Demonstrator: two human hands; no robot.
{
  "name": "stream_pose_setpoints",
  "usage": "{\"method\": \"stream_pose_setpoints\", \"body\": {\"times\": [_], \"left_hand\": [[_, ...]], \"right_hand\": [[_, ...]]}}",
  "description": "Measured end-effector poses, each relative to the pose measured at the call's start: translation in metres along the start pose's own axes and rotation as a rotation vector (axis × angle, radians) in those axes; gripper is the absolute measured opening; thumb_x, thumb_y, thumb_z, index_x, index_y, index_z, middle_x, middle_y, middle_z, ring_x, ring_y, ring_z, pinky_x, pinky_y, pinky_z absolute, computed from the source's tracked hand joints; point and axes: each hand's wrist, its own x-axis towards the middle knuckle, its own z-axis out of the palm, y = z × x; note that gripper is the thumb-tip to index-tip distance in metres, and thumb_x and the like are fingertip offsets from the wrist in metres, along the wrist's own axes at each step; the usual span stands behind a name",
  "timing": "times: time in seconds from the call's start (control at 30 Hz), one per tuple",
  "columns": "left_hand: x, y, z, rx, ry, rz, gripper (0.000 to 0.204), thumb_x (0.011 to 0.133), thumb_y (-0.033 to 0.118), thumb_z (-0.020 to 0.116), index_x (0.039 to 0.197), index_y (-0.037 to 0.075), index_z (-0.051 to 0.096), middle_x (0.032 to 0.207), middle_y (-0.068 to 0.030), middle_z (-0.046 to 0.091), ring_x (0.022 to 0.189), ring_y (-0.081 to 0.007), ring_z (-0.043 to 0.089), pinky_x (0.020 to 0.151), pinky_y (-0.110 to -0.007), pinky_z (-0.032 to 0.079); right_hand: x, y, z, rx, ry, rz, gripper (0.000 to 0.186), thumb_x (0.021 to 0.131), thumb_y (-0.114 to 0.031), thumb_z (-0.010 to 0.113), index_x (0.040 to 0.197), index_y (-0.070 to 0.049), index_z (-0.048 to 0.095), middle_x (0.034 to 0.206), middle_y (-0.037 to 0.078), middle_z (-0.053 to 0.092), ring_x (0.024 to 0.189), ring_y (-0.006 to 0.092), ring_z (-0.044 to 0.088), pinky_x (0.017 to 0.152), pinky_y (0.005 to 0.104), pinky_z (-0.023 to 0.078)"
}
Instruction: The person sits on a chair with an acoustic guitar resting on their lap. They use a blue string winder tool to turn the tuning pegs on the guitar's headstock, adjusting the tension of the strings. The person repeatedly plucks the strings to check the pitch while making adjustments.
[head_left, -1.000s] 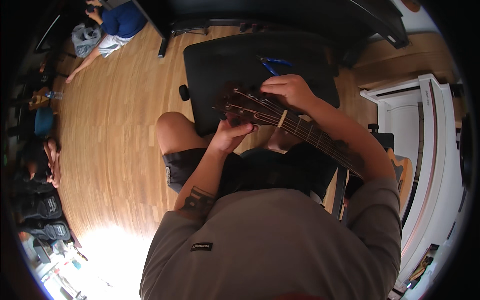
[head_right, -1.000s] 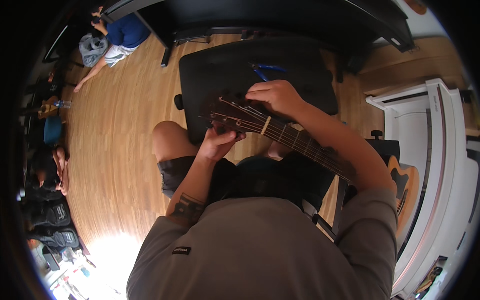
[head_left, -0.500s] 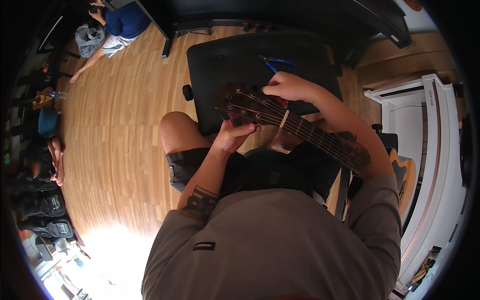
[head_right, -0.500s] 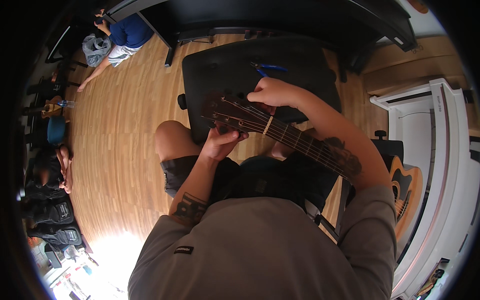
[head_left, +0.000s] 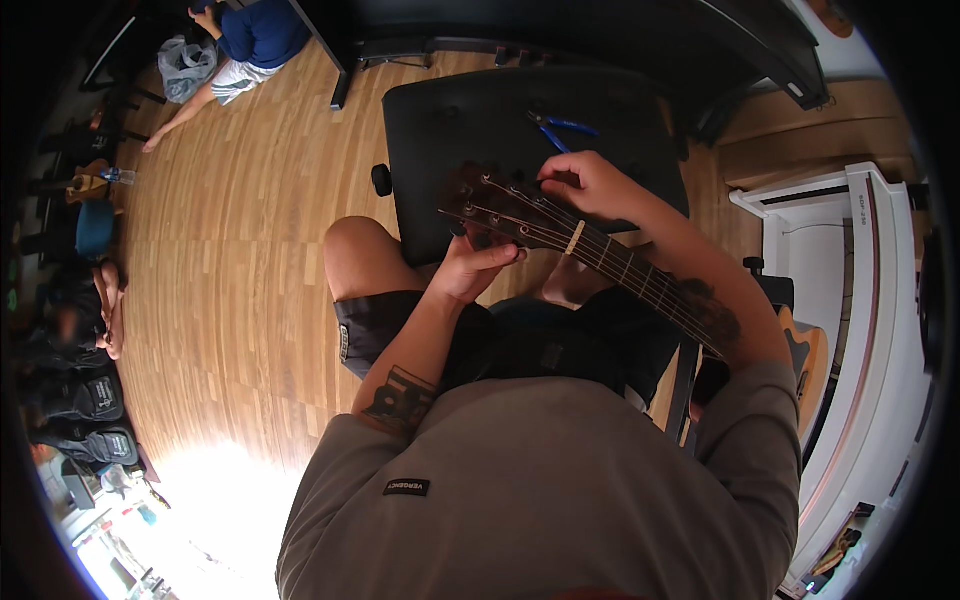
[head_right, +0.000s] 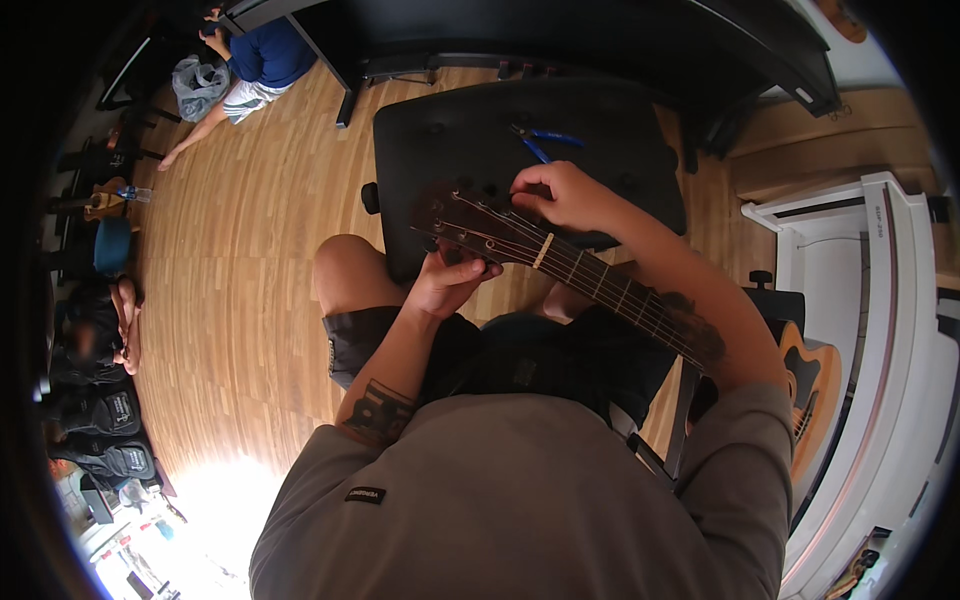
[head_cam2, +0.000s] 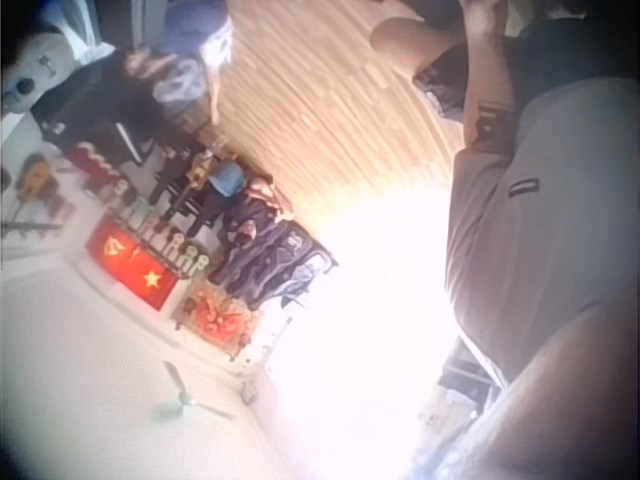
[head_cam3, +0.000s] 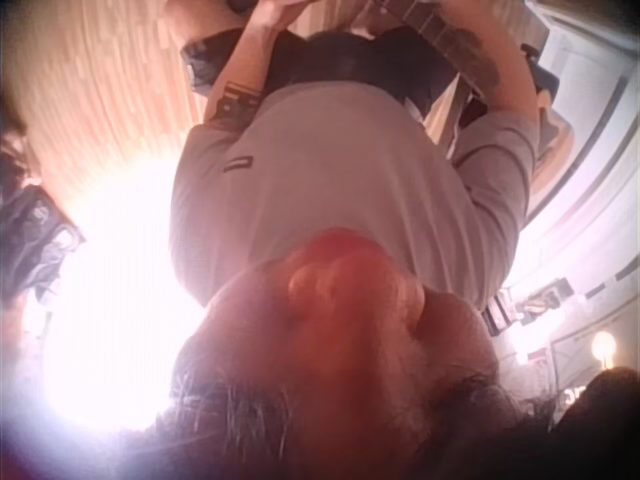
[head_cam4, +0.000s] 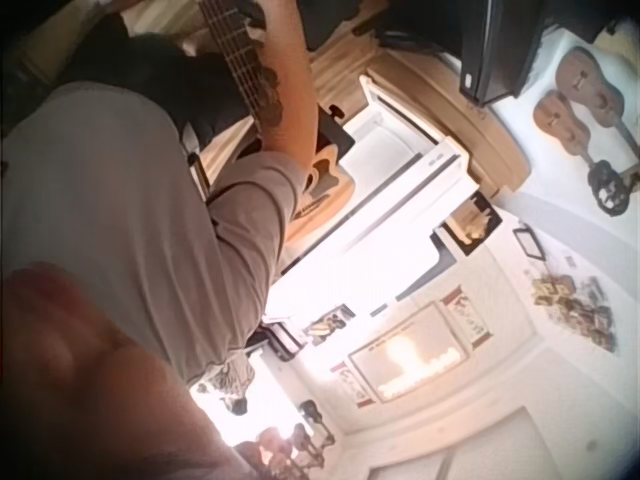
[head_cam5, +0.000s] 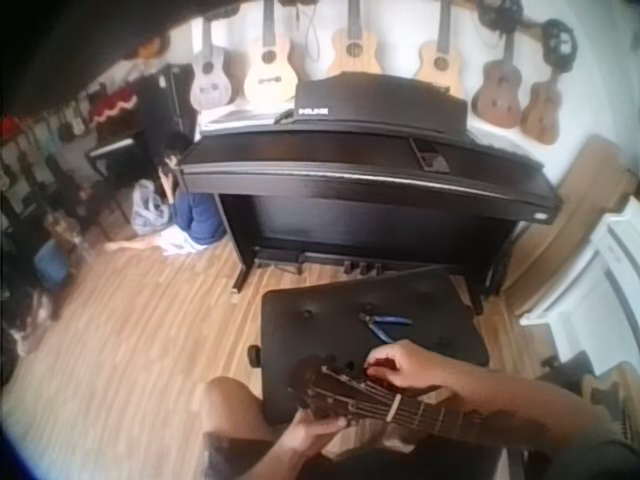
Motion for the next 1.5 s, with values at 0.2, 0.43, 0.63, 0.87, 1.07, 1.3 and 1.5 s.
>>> {"method": "stream_pose_setpoints", "body": {"times": [0.2,0.43,0.63,0.87,1.07,1.3,1.5], "left_hand": [[-0.001,0.0,0.0,-0.013,0.019,0.0,0.047,0.089,-0.004,0.073,0.131,0.009,0.058,0.124,-0.0104,0.063,0.113,-0.0251,0.06,0.094,-0.045,0.051],[0.0,-0.001,-0.001,0.001,0.036,-0.012,0.047,0.088,-0.004,0.073,0.131,0.008,0.058,0.121,-0.0113,0.065,0.111,-0.0259,0.061,0.095,-0.045,0.051],[-0.002,0.0,0.0,0.007,0.042,-0.003,0.047,0.087,-0.002,0.075,0.131,0.007,0.058,0.117,-0.0117,0.066,0.107,-0.0264,0.063,0.095,-0.044,0.052],[-0.001,0.0,0.001,0.011,0.015,0.01,0.047,0.088,-0.002,0.075,0.131,0.007,0.057,0.118,-0.0113,0.066,0.106,-0.0257,0.063,0.094,-0.044,0.052],[-0.001,0.0,0.001,-0.003,0.036,-0.009,0.048,0.088,-0.002,0.075,0.131,0.008,0.056,0.119,-0.0112,0.065,0.107,-0.0259,0.063,0.094,-0.044,0.052],[-0.002,0.0,0.003,-0.008,0.071,0.004,0.048,0.087,-0.003,0.075,0.131,0.008,0.056,0.119,-0.0126,0.065,0.106,-0.0267,0.063,0.093,-0.044,0.051],[0.001,-0.002,-0.005,0.026,0.011,0.011,0.049,0.087,-0.003,0.074,0.132,0.007,0.057,0.119,-0.0121,0.065,0.106,-0.0265,0.063,0.093,-0.044,0.051]], "right_hand": [[0.009,-0.048,-0.018,0.182,-0.187,0.38,0.023,0.104,-0.024,0.056,0.101,-0.002,0.064,0.068,0.001,0.059,0.054,0.0071,0.053,0.05,0.0236,0.042],[0.033,-0.051,-0.01,-0.088,-0.238,0.765,0.046,0.094,-0.047,0.06,0.082,-0.003,0.063,0.058,0.001,0.055,0.044,0.0145,0.051,0.041,0.0303,0.039],[0.019,-0.064,-0.003,0.122,-0.188,0.698,0.041,0.097,-0.035,0.056,0.113,0.002,0.065,0.083,0.009,0.064,0.07,0.0167,0.063,0.064,0.0312,0.051],[0.007,-0.006,-0.001,-0.066,-0.11,-0.069,0.016,0.098,-0.003,0.06,0.11,0.001,0.07,0.094,0.006,0.071,0.091,0.0167,0.068,0.08,0.0315,0.054],[-0.002,-0.004,0.002,-0.164,0.071,-0.202,0.012,0.094,-0.006,0.066,0.103,-0.001,0.073,0.086,0.007,0.073,0.076,0.0183,0.07,0.068,0.0333,0.054],[0.016,-0.03,-0.014,0.025,-0.108,0.45,0.029,0.095,-0.027,0.063,0.092,0.0,0.073,0.069,0.002,0.064,0.061,0.0098,0.061,0.052,0.0259,0.045],[0.02,-0.042,-0.003,0.131,-0.138,0.586,0.029,0.098,-0.028,0.063,0.102,0.0,0.073,0.078,0.0,0.065,0.068,0.0081,0.058,0.06,0.0255,0.045]]}}
